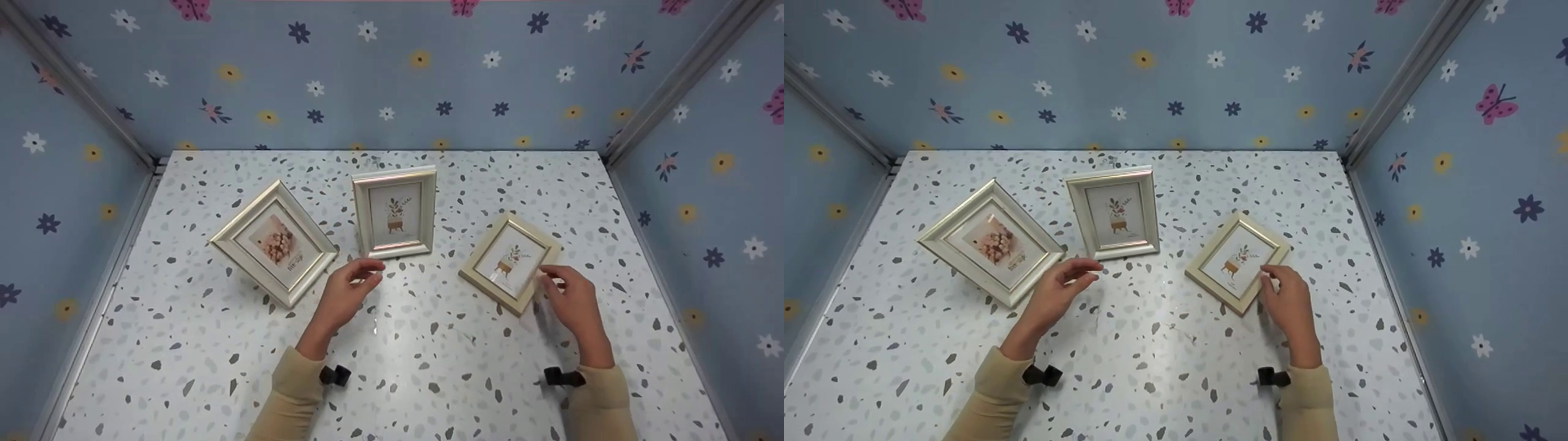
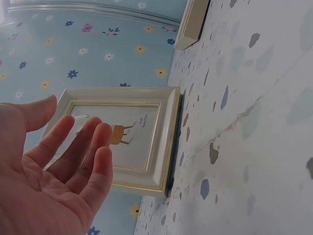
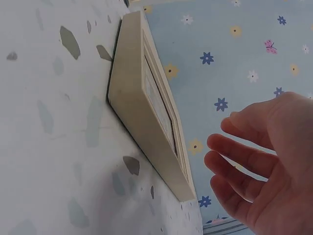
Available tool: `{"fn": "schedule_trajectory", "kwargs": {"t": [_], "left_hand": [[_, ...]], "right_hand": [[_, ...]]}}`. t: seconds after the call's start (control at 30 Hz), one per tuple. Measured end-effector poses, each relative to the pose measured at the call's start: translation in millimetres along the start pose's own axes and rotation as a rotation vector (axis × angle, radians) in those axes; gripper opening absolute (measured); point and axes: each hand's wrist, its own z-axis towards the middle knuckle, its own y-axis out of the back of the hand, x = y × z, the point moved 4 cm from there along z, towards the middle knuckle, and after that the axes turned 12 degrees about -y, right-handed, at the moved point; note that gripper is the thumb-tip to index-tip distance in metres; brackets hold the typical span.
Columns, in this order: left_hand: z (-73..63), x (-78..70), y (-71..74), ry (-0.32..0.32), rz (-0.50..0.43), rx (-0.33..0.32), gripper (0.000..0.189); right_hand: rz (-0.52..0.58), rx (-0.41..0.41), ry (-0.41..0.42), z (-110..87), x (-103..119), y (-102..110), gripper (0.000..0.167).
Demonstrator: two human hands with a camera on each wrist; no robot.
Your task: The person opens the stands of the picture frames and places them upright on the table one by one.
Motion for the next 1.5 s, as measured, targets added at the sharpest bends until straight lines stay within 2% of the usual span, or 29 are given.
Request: {"fn": "schedule_trajectory", "kwargs": {"t": [0.27,0.37,0.5,0.67,0.87,1.07,1.2,1.43,1.5], "left_hand": [[-12.3,4.3,-14.8,0.028,-0.007,0.1,0.028],[-11.8,-8.0,-20.4,0.027,-0.003,0.143,0.027],[-11.3,-27.0,-24.3,0.01,-0.019,0.176,0.027],[-17.1,-29.4,-27.1,0.034,-0.031,0.183,0.026],[-24.0,-25.8,-26.8,0.075,-0.032,0.193,0.025],[-27.3,-27.6,-21.3,0.09,0.027,0.214,0.027],[-30.5,-28.1,-16.4,0.096,0.055,0.205,0.028],[-34.1,18.7,-15.1,0.095,0.076,0.195,0.035],[-34.8,19.1,-12.9,0.093,0.08,0.194,0.037]], "right_hand": [[-0.029,-0.056,-0.067,7.3,-12.4,5.9,0.04],[-0.035,-0.064,-0.105,12.1,-16.0,11.7,0.041],[-0.073,-0.032,-0.168,20.3,-23.1,18.3,0.043],[-0.094,0.006,-0.213,32.0,-31.6,22.0,0.045],[-0.084,-0.004,-0.2,47.6,-29.7,19.4,0.046],[-0.078,0.03,-0.215,60.9,-26.4,10.8,0.046],[-0.087,0.027,-0.231,69.1,-24.5,6.1,0.048],[-0.139,0.086,-0.286,83.5,-30.2,-0.9,0.059],[-0.151,0.11,-0.312,86.5,-32.7,-3.6,0.063]]}}
